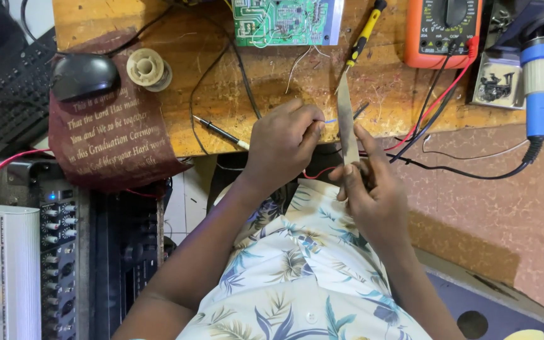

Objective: The person uses a knife to strip the insulation from the ends of red and blue wires. They hold the wire with one hand and carefully scrape the blade along the insulation to expose the inner conductor.

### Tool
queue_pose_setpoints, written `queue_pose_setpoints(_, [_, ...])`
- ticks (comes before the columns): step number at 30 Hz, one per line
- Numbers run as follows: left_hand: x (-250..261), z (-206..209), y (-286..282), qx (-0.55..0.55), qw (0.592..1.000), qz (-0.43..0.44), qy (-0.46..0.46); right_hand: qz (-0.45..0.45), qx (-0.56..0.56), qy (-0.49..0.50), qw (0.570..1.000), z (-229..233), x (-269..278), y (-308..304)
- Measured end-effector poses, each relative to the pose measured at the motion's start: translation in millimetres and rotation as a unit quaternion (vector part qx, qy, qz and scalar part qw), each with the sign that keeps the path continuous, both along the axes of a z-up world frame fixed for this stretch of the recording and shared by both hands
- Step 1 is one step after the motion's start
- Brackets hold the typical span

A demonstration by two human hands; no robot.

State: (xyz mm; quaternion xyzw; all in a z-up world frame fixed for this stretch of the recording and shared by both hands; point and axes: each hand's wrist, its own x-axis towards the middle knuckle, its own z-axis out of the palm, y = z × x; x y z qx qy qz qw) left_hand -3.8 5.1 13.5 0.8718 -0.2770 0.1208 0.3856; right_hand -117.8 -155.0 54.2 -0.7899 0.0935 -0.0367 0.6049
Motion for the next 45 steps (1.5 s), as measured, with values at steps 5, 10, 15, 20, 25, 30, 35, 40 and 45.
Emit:
queue_pose_setpoints(5, [0.3, -1.0, 2.5, -0.006, 1.000, -0.005, 0.011, 0.032, 0.148, 0.003, 0.988, -25.8, 4.3, -8.3])
queue_pose_setpoints(10, [1.5, 5.8, 5.4, -0.035, 0.998, -0.022, 0.043, 0.063, 0.292, -0.011, 0.954, -36.8, 9.5, -10.2])
queue_pose_setpoints(15, [4.6, 11.3, 8.2, -0.068, 0.994, -0.038, 0.080, 0.048, 0.393, -0.007, 0.918, -34.1, 11.7, -5.0])
queue_pose_setpoints(20, [2.2, 15.7, 9.8, -0.108, 0.988, -0.039, 0.102, 0.045, 0.445, -0.002, 0.894, -35.6, 13.4, 0.3])
queue_pose_setpoints(25, [-0.2, 7.4, 8.7, -0.106, 0.991, -0.032, 0.080, 0.038, 0.472, -0.001, 0.881, -40.4, 17.7, 6.4])
queue_pose_setpoints(30, [0.1, 1.2, 7.5, -0.083, 0.996, -0.015, 0.035, 0.032, 0.423, -0.011, 0.906, -36.1, 22.5, 12.3])
queue_pose_setpoints(35, [0.7, -5.0, 3.6, -0.095, 0.995, 0.000, 0.013, 0.039, 0.387, -0.019, 0.921, -36.4, 17.2, 12.6])
queue_pose_setpoints(40, [0.5, -10.3, 1.9, -0.082, 0.997, 0.009, -0.007, 0.039, 0.349, -0.020, 0.936, -38.1, 23.5, 14.8])
queue_pose_setpoints(45, [-0.2, -9.0, 1.8, -0.073, 0.997, 0.006, -0.035, 0.038, 0.257, -0.031, 0.965, -37.8, 27.1, 18.4])
